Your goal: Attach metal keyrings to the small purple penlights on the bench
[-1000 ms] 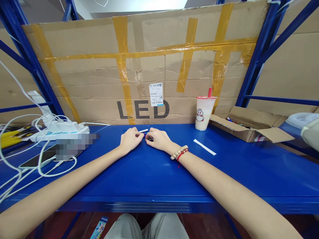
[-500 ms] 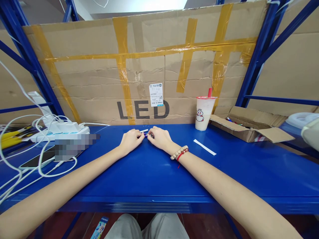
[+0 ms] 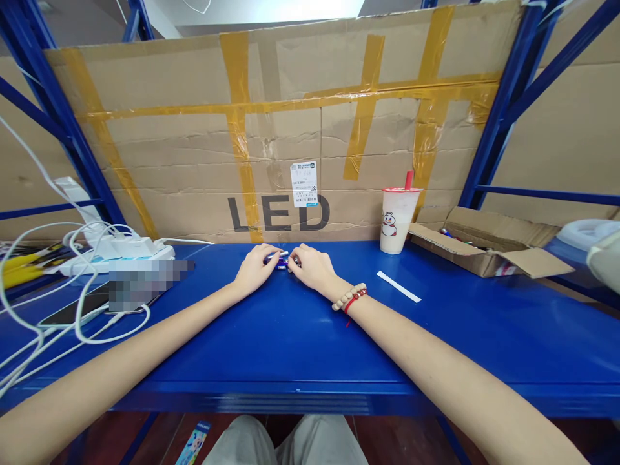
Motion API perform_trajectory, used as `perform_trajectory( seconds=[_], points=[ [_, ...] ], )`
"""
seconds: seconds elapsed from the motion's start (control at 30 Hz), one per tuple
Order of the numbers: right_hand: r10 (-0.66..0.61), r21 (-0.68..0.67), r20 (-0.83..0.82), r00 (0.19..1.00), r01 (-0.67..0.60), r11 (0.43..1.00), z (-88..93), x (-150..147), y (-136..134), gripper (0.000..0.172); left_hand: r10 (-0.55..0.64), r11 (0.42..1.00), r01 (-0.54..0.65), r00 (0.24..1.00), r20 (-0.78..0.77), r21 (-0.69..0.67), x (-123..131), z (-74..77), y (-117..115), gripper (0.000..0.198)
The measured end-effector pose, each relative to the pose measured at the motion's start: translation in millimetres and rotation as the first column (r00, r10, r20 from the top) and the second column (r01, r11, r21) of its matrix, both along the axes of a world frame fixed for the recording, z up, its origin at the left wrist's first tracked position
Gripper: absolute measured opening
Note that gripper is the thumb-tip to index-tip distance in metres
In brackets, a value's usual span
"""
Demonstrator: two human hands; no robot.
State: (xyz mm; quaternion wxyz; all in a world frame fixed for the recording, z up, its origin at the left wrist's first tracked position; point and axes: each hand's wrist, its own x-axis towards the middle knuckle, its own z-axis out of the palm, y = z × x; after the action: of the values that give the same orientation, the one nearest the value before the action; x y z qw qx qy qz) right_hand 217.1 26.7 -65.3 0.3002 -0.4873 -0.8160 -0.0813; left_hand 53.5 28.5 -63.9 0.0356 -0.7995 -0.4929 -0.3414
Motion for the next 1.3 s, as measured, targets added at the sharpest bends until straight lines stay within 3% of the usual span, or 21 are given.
perform_trajectory(
  seconds=[0.07,0.2,0.4,0.67,0.93,1.13,1.3],
  points=[
    [0.003,-0.001,0.000,1.000,-0.003,1.000,0.0,-0.2,-0.1,0.020,0.008,1.000,-0.008,1.000,-0.012,0.001,-2.1,-4.2,5.2,0.031],
    [-0.009,-0.014,0.016,1.000,0.009,1.000,0.8,-0.6,-1.2,0.020,0.014,0.992,-0.034,0.988,-0.157,-0.125,-4.1,-12.1,12.2,0.057],
    [-0.017,-0.038,0.044,0.999,0.019,0.999,1.0,-0.4,-1.4,0.022,-0.051,0.958,-0.025,0.965,-0.256,-0.285,-6.4,-10.8,13.4,0.048],
    [-0.024,-0.045,0.052,0.998,0.026,0.999,1.6,-0.5,-1.8,0.023,-0.026,0.977,-0.039,0.954,-0.300,-0.209,-6.0,-7.7,9.1,0.038],
    [-0.012,-0.040,0.035,0.999,0.014,0.999,0.1,0.4,0.1,0.024,0.075,0.990,-0.113,0.925,-0.372,-0.084,-6.4,-4.6,8.3,0.034],
    [-0.021,-0.046,0.054,0.998,0.024,0.999,0.0,0.4,0.2,0.025,0.141,0.979,-0.186,0.913,-0.382,-0.085,-10.5,-1.8,8.6,0.032],
    [-0.021,-0.048,0.064,0.998,0.025,0.999,-0.1,0.4,0.5,0.016,0.165,0.974,-0.211,0.909,-0.382,-0.082,-14.5,-2.5,13.2,0.030]
  ],
)
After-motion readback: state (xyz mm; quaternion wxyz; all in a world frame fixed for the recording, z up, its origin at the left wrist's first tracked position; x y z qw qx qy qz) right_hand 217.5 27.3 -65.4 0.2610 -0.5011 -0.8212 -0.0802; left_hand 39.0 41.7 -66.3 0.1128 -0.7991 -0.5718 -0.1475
